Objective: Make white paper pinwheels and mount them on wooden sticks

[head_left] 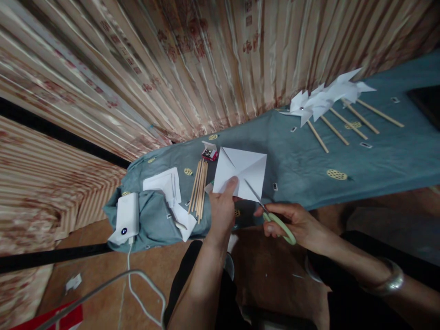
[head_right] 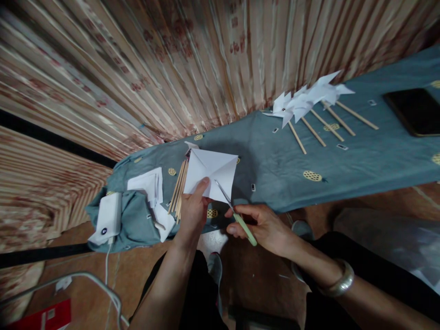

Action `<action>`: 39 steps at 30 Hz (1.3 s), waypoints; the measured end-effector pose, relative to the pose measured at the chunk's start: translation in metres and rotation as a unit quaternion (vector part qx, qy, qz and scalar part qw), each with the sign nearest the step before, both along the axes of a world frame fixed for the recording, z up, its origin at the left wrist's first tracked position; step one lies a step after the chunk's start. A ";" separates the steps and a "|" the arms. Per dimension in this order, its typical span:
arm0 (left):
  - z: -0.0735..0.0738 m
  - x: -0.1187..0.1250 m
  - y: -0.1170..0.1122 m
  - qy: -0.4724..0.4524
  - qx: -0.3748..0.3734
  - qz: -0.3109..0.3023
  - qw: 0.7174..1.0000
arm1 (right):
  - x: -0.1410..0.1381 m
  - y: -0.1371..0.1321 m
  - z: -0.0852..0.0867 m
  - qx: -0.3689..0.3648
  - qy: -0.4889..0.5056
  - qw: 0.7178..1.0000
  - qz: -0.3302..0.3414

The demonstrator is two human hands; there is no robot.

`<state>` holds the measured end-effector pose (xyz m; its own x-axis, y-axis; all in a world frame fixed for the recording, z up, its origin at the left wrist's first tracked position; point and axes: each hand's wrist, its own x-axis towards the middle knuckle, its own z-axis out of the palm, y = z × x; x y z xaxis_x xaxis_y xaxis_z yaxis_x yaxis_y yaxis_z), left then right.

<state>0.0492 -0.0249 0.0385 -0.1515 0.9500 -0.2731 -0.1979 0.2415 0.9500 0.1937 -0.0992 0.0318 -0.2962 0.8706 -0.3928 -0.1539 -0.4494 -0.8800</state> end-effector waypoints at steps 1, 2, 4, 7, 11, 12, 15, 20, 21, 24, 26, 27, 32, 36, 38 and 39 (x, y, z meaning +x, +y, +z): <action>0.000 0.001 0.000 0.000 0.000 -0.002 1.000 | 0.000 0.000 0.001 -0.001 0.001 1.000 -0.001; 0.000 0.001 0.000 0.000 0.001 -0.004 1.000 | 0.000 0.001 0.001 -0.003 0.003 1.000 -0.001; 0.000 0.001 -0.001 0.000 0.005 -0.007 1.000 | 0.000 0.001 0.000 -0.006 0.009 1.000 -0.002; -0.001 0.000 -0.001 0.006 0.011 -0.013 1.000 | 0.000 0.000 -0.003 -0.011 0.012 1.000 -0.005; 0.001 0.001 -0.002 -0.002 0.013 -0.016 1.000 | 0.000 -0.001 -0.004 -0.005 0.007 1.000 -0.002; 0.002 0.002 -0.002 -0.005 0.011 -0.014 1.000 | 0.000 0.000 -0.004 -0.001 0.004 1.000 -0.002; 0.004 0.004 -0.004 -0.009 -0.002 -0.010 1.000 | 0.001 0.000 -0.003 0.000 0.004 1.000 -0.008; 0.004 0.006 -0.003 -0.014 -0.012 -0.004 1.000 | 0.001 0.000 -0.003 -0.010 0.008 1.000 -0.007; 0.003 0.006 -0.003 -0.017 -0.010 -0.004 1.000 | 0.001 0.000 -0.002 -0.011 0.007 1.000 -0.007; 0.002 0.005 -0.003 -0.029 -0.007 -0.012 0.999 | 0.000 0.000 -0.001 -0.014 0.008 1.000 -0.009; 0.002 0.005 -0.003 -0.033 -0.009 -0.017 0.999 | -0.001 0.000 0.000 -0.014 0.010 1.000 -0.009; 0.002 0.005 -0.003 -0.033 -0.011 -0.019 0.999 | -0.001 0.000 0.000 -0.015 0.011 1.000 -0.010; 0.003 0.005 -0.004 -0.023 -0.009 -0.015 1.000 | -0.001 -0.001 -0.002 -0.002 0.014 1.000 -0.015; 0.003 0.005 -0.004 -0.016 -0.013 -0.007 1.000 | 0.000 -0.001 -0.003 0.008 0.005 1.000 -0.009; 0.002 0.004 -0.004 -0.018 -0.014 -0.009 1.000 | 0.000 -0.001 -0.002 0.004 0.006 1.000 -0.008; 0.002 0.004 -0.004 -0.020 -0.014 -0.011 1.000 | 0.000 -0.001 -0.001 0.001 0.008 1.000 -0.008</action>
